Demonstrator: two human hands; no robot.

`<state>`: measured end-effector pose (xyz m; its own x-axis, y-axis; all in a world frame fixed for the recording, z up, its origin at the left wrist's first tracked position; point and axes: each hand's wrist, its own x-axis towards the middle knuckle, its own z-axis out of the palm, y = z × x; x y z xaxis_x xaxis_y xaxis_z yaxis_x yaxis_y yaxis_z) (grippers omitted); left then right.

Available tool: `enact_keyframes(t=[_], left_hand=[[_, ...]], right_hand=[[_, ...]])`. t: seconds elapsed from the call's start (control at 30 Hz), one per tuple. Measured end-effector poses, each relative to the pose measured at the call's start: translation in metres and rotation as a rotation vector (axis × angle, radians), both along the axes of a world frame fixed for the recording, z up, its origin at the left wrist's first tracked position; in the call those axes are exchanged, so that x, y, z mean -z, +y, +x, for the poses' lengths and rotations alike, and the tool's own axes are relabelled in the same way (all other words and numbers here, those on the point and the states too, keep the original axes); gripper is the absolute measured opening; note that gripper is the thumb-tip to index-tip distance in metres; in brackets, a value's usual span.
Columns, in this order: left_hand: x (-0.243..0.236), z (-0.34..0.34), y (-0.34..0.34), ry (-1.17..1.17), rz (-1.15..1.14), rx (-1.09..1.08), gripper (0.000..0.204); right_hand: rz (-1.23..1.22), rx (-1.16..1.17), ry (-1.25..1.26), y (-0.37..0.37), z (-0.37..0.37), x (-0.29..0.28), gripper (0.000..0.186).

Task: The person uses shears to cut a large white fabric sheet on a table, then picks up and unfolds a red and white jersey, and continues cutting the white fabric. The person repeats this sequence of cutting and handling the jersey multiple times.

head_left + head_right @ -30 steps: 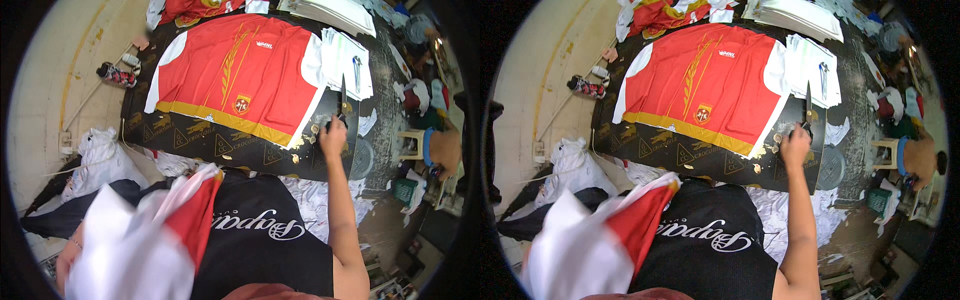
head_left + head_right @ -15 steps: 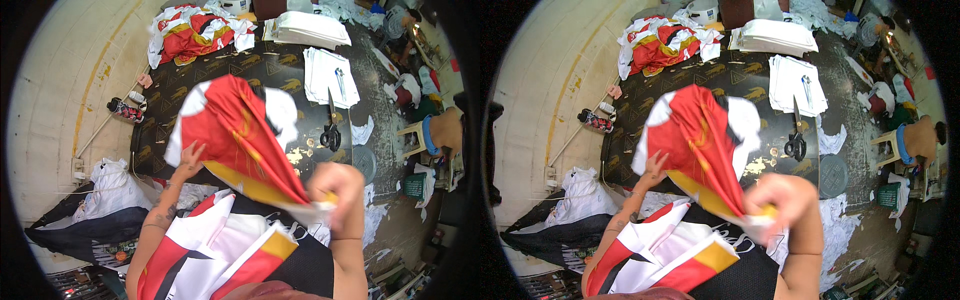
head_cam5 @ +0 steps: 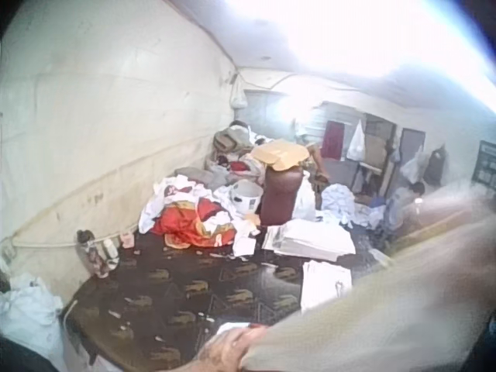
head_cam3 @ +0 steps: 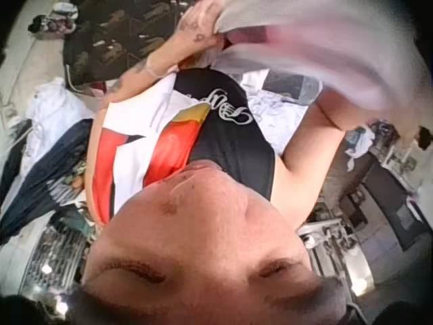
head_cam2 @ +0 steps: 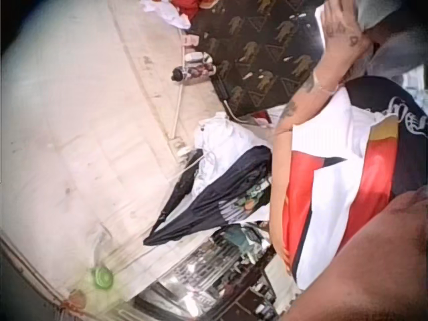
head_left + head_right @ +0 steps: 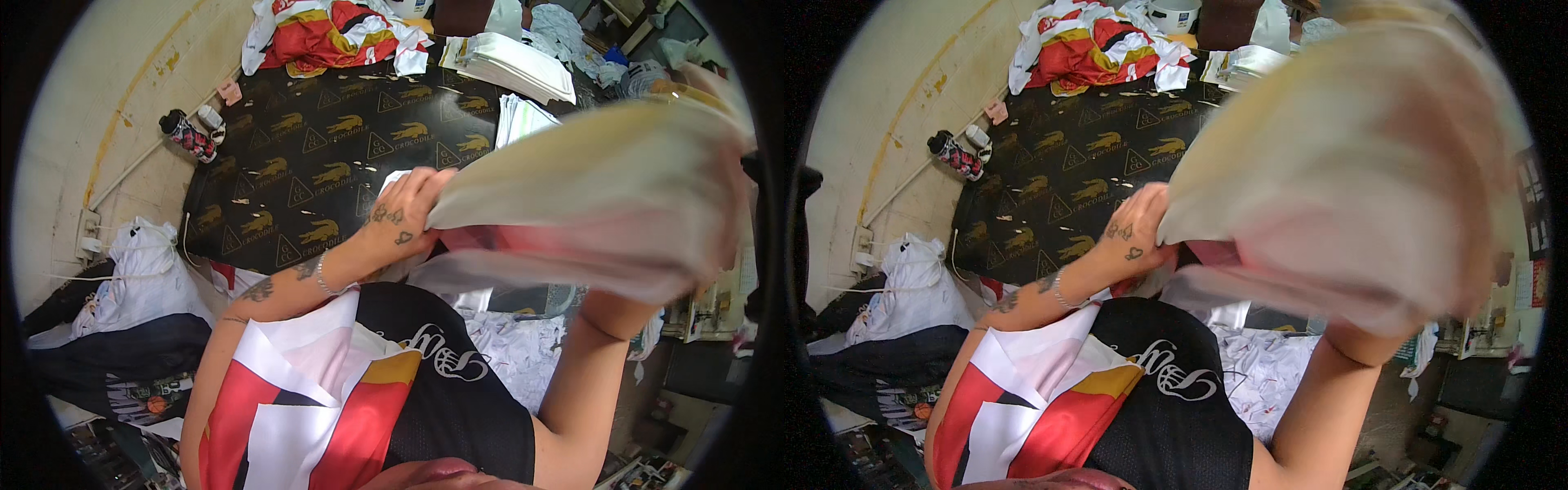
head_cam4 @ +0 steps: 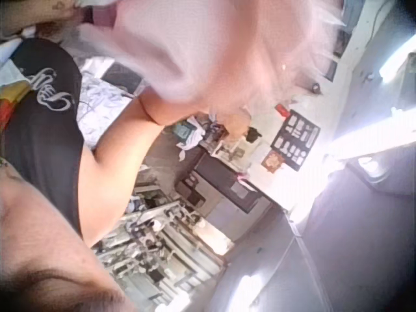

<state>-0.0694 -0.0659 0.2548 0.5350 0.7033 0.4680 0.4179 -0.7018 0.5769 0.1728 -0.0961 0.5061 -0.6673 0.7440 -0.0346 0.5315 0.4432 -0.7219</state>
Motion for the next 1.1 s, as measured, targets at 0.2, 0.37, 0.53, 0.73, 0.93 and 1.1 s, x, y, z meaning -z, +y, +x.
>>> enact_keyframes(t=[0.2,0.37,0.53,0.73,0.93,1.1], left_hand=[[0.031,-0.091,0.049,0.622,-0.662,0.413,0.047],[-0.106,-0.209,0.200,0.291,0.001,-0.659,0.041],[-0.133,-0.331,0.249,-0.044,0.510,-0.604,0.040],[0.036,-0.394,0.148,0.594,0.425,-0.472,0.037],[0.185,-0.373,0.038,0.630,0.246,-0.529,0.039],[0.210,-0.386,-0.023,0.629,-0.578,-0.674,0.093]], right_hand=[[0.109,-0.173,-0.074,-0.011,0.089,-0.066,0.031],[0.589,0.881,0.165,0.114,0.163,-0.050,0.035],[1.384,0.943,0.147,0.086,0.196,-0.007,0.026],[0.444,0.386,-0.290,-0.002,0.145,0.223,0.049],[0.323,0.513,-0.468,-0.070,0.084,0.415,0.056],[0.145,0.535,-0.522,-0.145,0.058,0.474,0.059]])
